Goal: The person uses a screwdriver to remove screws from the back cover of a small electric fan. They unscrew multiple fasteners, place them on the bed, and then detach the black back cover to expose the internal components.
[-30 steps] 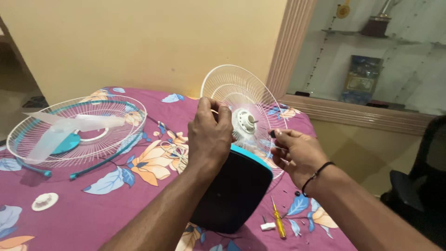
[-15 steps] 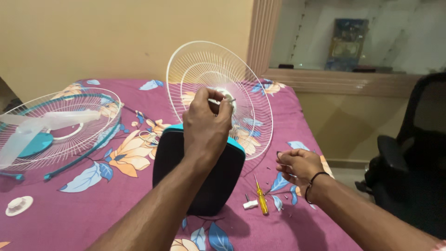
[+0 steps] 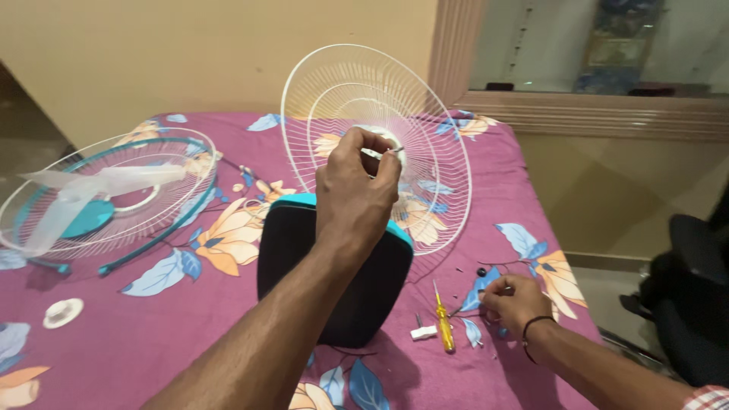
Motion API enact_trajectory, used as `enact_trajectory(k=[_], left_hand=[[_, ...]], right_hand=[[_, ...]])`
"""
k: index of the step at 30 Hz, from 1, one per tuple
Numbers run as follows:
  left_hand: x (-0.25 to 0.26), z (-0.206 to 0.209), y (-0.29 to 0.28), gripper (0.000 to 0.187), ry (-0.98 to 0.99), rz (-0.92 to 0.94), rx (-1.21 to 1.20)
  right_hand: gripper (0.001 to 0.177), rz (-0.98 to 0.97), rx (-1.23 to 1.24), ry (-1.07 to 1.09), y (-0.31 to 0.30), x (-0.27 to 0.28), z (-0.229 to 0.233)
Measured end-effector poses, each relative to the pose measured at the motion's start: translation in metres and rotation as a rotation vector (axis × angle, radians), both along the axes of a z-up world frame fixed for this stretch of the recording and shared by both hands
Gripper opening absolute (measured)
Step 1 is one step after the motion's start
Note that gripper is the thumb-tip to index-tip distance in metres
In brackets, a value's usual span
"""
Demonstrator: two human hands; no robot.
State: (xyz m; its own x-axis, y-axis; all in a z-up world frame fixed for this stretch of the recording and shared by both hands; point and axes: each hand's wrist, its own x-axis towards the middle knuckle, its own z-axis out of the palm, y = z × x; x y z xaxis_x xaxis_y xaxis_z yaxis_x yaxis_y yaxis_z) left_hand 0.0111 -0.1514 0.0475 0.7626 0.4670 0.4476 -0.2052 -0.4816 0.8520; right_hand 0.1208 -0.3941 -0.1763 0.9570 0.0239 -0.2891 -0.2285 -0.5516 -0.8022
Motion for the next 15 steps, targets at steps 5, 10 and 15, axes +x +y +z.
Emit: enact_trajectory(k=[5,10,15], left_hand=[[-0.005,0.003,0.014,0.018,0.01,0.056,0.001],[-0.011,0.009,0.024,0.02,0.014,0.071,-0.033],[0.002,0.008,0.022,0.019,-0.019,-0.057,-0.429]], right_hand=[[0.006,0.035,0.097,-0.095,0.007,0.025,-0.019],[0.007,-0.024,0.109,-0.022,-0.009,0.042,-0.026],[0.005,-0.245,0.468,0.185,-0.018,0.045,-0.01]])
